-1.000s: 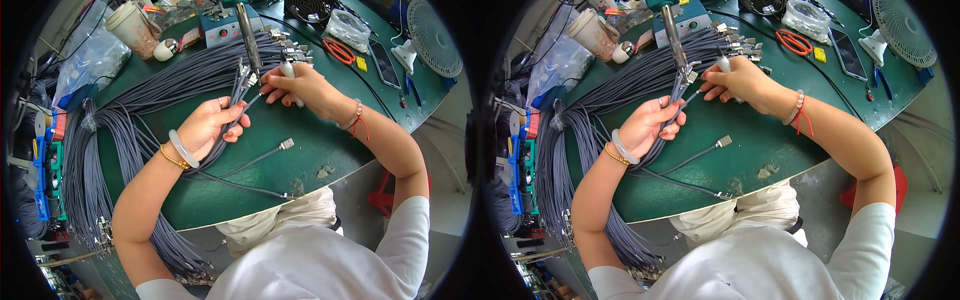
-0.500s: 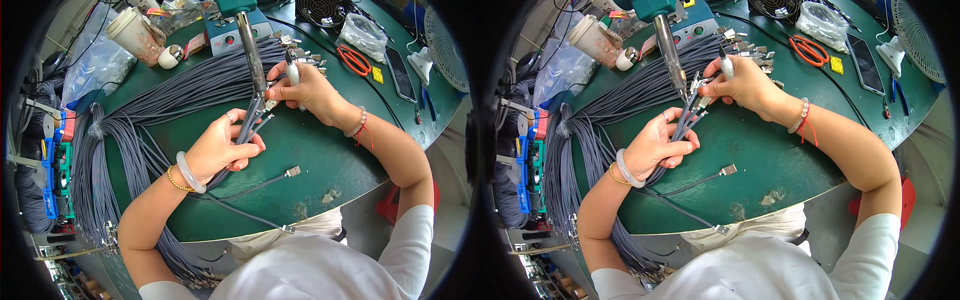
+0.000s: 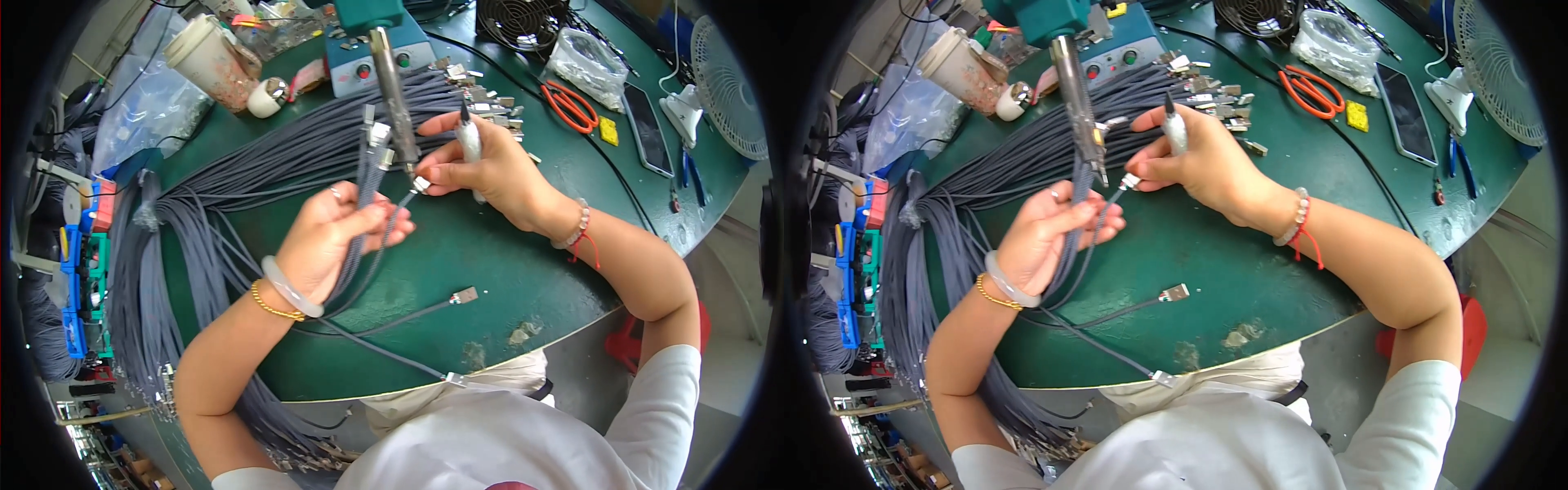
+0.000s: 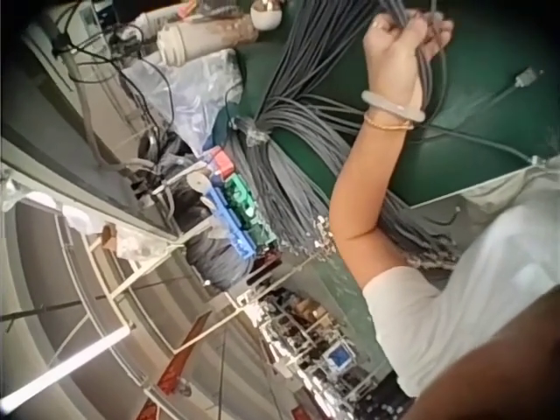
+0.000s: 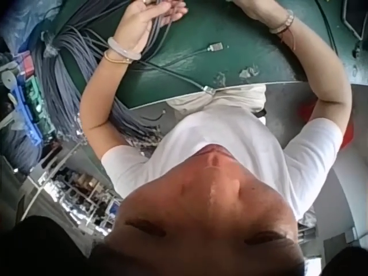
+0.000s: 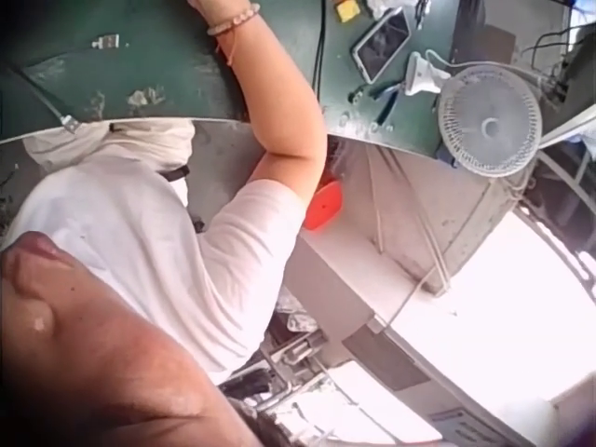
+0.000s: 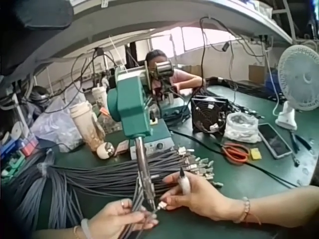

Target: Assembling electronic cables by attaching connectors and processing them at a mechanical assembly station.

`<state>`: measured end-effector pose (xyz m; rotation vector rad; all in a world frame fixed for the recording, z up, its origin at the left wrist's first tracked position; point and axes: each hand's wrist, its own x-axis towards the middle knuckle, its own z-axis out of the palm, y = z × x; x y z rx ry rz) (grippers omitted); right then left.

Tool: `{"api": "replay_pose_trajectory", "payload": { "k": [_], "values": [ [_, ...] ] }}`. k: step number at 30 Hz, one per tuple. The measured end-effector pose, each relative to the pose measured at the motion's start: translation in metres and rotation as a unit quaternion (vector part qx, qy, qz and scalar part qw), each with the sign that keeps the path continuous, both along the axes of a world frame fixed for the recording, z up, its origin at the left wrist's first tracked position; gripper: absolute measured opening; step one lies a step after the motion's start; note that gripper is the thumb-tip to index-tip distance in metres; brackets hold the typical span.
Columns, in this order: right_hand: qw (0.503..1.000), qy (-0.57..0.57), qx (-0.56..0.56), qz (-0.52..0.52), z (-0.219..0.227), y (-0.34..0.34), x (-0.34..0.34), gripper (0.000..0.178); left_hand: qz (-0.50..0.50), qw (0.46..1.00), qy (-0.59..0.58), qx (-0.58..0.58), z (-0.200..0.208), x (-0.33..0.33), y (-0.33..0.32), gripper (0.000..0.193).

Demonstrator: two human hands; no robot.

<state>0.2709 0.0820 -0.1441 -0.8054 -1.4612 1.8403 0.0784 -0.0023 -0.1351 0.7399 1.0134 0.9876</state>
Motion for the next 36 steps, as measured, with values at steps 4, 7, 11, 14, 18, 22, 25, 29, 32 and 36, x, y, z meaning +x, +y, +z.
{"api": "replay_pose_trajectory", "payload": {
  "k": [4,7,11,14,18,22,25,29,32,36],
  "values": [
    [1.0,-0.004,0.028,0.001,-0.007,0.006,-0.007,0.042,0.056,0.988,0.119,0.078,-0.003,-0.007,0.011,0.017],
    [1.0,-0.006,0.008,0.0,-0.005,0.008,-0.013,0.039,-0.01,0.999,0.049,-0.007,0.007,-0.012,0.012,0.018],
    [1.0,-0.009,-0.019,0.001,0.007,0.001,-0.025,0.03,-0.066,0.997,0.02,-0.047,0.012,-0.022,0.01,0.02],
    [0.998,-0.042,-0.053,0.0,0.021,-0.001,-0.027,0.026,-0.034,0.998,0.022,-0.043,0.013,-0.03,0.005,0.019],
    [0.98,-0.186,-0.022,0.062,0.028,-0.014,-0.018,0.024,-0.006,0.998,0.008,-0.066,0.012,-0.035,-0.002,0.018],
    [0.958,-0.23,-0.035,0.166,0.037,-0.03,-0.027,0.027,-0.019,0.999,0.023,-0.044,0.01,-0.043,-0.004,0.021],
    [0.951,-0.243,-0.027,0.19,0.038,-0.036,-0.039,0.029,-0.026,0.998,0.03,-0.043,0.01,-0.045,-0.005,0.022],
    [0.944,-0.25,-0.012,0.214,0.034,-0.035,-0.048,0.029,-0.023,0.998,0.035,-0.043,0.011,-0.046,-0.006,0.021],
    [0.946,-0.246,-0.006,0.209,0.034,-0.037,-0.049,0.028,-0.028,0.998,0.035,-0.044,0.01,-0.044,-0.006,0.021],
    [0.949,-0.248,-0.021,0.195,0.035,-0.039,-0.052,0.028,-0.033,0.999,0.01,-0.035,0.011,-0.048,-0.008,0.019]
  ]
}}
